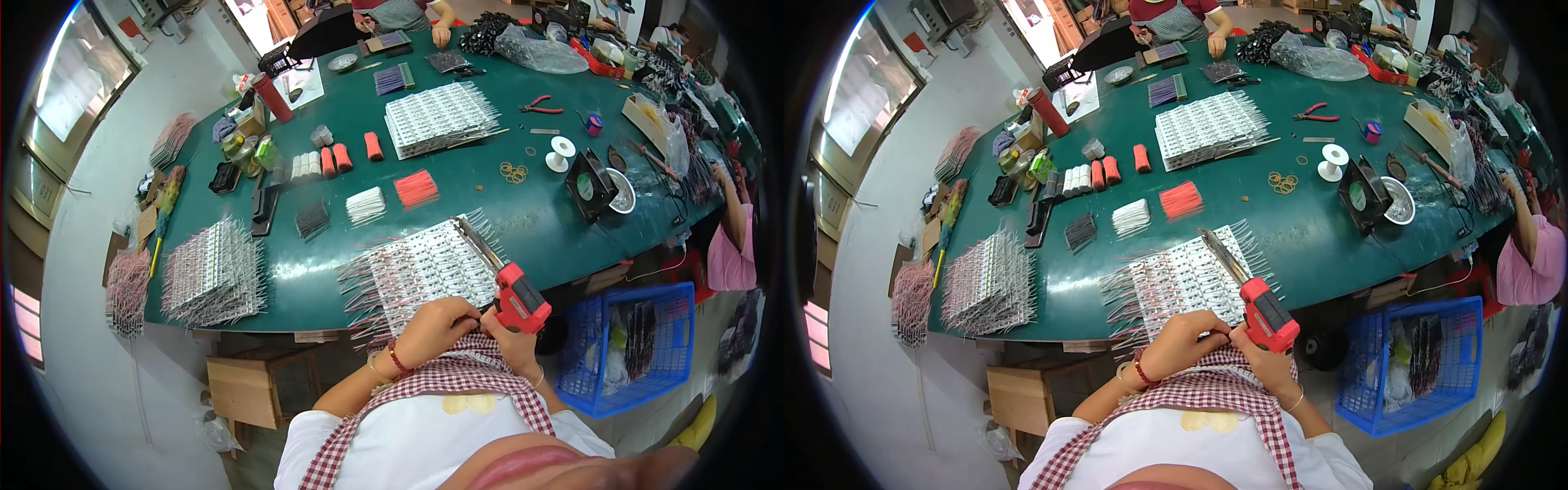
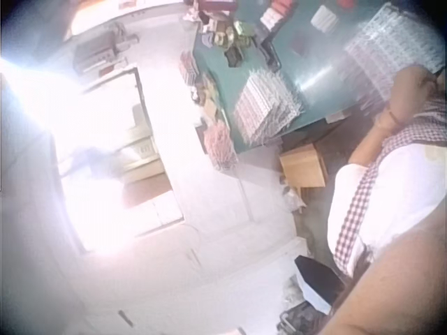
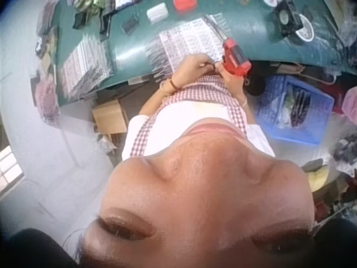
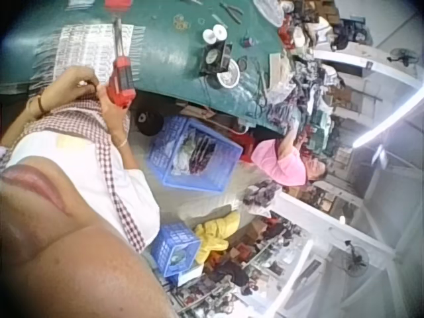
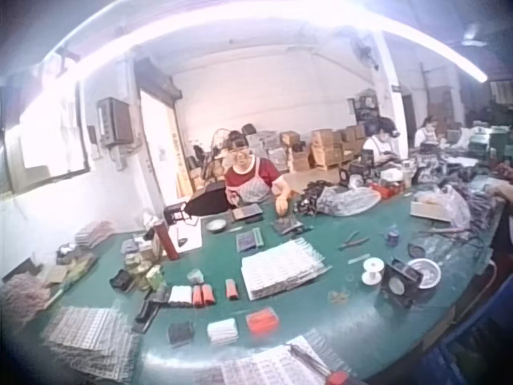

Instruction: The person solders wires onto circuit boards using a soldering tool, holding each wire in place by hand and applying the heated tip to the contact points on the board.

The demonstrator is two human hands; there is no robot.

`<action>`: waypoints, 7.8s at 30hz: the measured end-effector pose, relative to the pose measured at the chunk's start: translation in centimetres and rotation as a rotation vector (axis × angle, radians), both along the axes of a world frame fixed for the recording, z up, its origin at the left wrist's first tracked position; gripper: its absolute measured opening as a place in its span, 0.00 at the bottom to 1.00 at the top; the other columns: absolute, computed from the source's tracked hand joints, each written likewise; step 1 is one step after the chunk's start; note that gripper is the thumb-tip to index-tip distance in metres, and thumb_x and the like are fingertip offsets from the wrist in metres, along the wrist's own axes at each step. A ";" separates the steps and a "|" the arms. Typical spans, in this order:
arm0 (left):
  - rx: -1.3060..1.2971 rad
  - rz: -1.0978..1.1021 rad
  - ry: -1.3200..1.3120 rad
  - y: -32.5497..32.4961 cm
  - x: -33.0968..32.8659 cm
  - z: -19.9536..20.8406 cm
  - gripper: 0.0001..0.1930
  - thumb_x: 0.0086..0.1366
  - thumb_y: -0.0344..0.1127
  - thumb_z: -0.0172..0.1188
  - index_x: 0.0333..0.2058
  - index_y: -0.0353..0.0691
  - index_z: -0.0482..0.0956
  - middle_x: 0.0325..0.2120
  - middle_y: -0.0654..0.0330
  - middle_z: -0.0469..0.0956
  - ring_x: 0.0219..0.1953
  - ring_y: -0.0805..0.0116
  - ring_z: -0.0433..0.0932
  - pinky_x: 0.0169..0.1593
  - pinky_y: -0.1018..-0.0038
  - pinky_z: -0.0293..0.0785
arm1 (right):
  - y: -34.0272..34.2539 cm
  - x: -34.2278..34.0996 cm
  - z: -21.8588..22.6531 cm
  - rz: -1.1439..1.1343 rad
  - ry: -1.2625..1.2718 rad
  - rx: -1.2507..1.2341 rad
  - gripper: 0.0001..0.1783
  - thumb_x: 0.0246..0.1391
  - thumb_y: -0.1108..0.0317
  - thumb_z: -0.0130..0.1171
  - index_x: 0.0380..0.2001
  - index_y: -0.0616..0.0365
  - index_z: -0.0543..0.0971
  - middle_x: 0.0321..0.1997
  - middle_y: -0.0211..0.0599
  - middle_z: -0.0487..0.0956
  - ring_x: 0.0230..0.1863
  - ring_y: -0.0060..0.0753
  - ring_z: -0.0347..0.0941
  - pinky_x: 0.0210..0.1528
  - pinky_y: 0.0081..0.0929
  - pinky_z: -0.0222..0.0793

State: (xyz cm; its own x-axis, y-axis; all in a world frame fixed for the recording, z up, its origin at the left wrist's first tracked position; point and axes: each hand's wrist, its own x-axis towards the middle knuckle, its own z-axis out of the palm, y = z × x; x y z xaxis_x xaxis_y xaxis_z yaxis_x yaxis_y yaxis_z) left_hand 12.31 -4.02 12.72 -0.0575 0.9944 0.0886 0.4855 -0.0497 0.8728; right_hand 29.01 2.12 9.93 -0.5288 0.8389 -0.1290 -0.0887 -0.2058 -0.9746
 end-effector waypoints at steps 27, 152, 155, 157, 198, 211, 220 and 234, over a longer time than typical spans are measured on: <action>0.025 0.017 -0.037 2.1 -3.9 -1.1 0.02 0.56 0.24 0.59 0.29 0.34 0.76 0.26 0.51 0.73 0.31 0.51 0.73 0.36 0.64 0.70 | 3.8 -3.9 0.3 0.141 0.015 -0.159 0.18 0.54 0.65 0.64 0.45 0.60 0.73 0.29 0.27 0.76 0.30 0.17 0.72 0.32 0.19 0.70; 0.217 -0.128 0.681 2.9 -11.5 -5.7 0.10 0.49 0.25 0.54 0.33 0.34 0.75 0.25 0.56 0.66 0.31 0.58 0.69 0.36 0.66 0.68 | -0.9 2.7 -5.4 0.015 -0.513 0.168 0.11 0.49 0.66 0.67 0.33 0.58 0.78 0.29 0.29 0.77 0.29 0.24 0.71 0.34 0.28 0.69; 0.200 -0.144 0.757 2.1 -11.4 -7.5 0.11 0.50 0.27 0.52 0.34 0.34 0.75 0.27 0.55 0.67 0.32 0.59 0.69 0.39 0.66 0.66 | -0.6 3.0 -7.9 0.064 -0.491 0.157 0.14 0.47 0.67 0.67 0.36 0.60 0.77 0.26 0.29 0.76 0.27 0.23 0.72 0.32 0.27 0.69; 0.226 -0.135 0.753 2.0 -11.3 -7.5 0.10 0.49 0.27 0.52 0.33 0.35 0.74 0.27 0.56 0.67 0.33 0.59 0.69 0.39 0.67 0.66 | -0.2 1.9 -7.1 0.019 -0.339 -0.070 0.11 0.50 0.71 0.65 0.37 0.59 0.77 0.22 0.27 0.75 0.21 0.16 0.69 0.24 0.19 0.65; 0.312 0.043 0.647 1.4 -11.4 -8.5 0.10 0.51 0.25 0.57 0.34 0.37 0.78 0.26 0.58 0.69 0.30 0.60 0.72 0.36 0.69 0.71 | 2.6 0.5 -3.8 0.088 -0.120 0.004 0.29 0.57 0.49 0.58 0.47 0.66 0.71 0.29 0.36 0.76 0.27 0.24 0.71 0.30 0.22 0.68; 0.336 -0.005 0.678 1.7 -11.4 -8.4 0.11 0.48 0.25 0.58 0.34 0.37 0.77 0.27 0.58 0.69 0.31 0.62 0.72 0.35 0.70 0.71 | 0.7 3.2 -6.0 0.096 -0.326 -0.036 0.11 0.53 0.69 0.65 0.39 0.60 0.79 0.34 0.29 0.79 0.33 0.20 0.73 0.36 0.23 0.70; 0.329 0.002 0.734 1.8 -11.0 -8.1 0.11 0.48 0.26 0.57 0.33 0.36 0.77 0.27 0.58 0.68 0.31 0.62 0.71 0.37 0.69 0.72 | 1.1 3.2 -6.3 0.231 -0.441 0.124 0.09 0.53 0.70 0.64 0.37 0.61 0.79 0.36 0.29 0.79 0.34 0.19 0.73 0.37 0.23 0.70; 0.356 -0.029 0.885 1.7 -10.9 -7.1 0.11 0.48 0.27 0.58 0.33 0.39 0.78 0.27 0.63 0.70 0.32 0.65 0.73 0.38 0.71 0.69 | 0.6 4.7 -5.1 0.186 -0.287 0.001 0.10 0.56 0.71 0.61 0.41 0.63 0.78 0.36 0.31 0.79 0.37 0.23 0.74 0.40 0.24 0.70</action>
State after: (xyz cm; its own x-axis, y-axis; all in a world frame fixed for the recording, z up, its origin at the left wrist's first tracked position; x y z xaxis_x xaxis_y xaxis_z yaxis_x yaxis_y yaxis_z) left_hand 1.42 -2.33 5.59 0.1999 0.9006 0.3860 0.9569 -0.2640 0.1206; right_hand 33.70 2.72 4.83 -0.6151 0.7317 -0.2937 0.2283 -0.1913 -0.9546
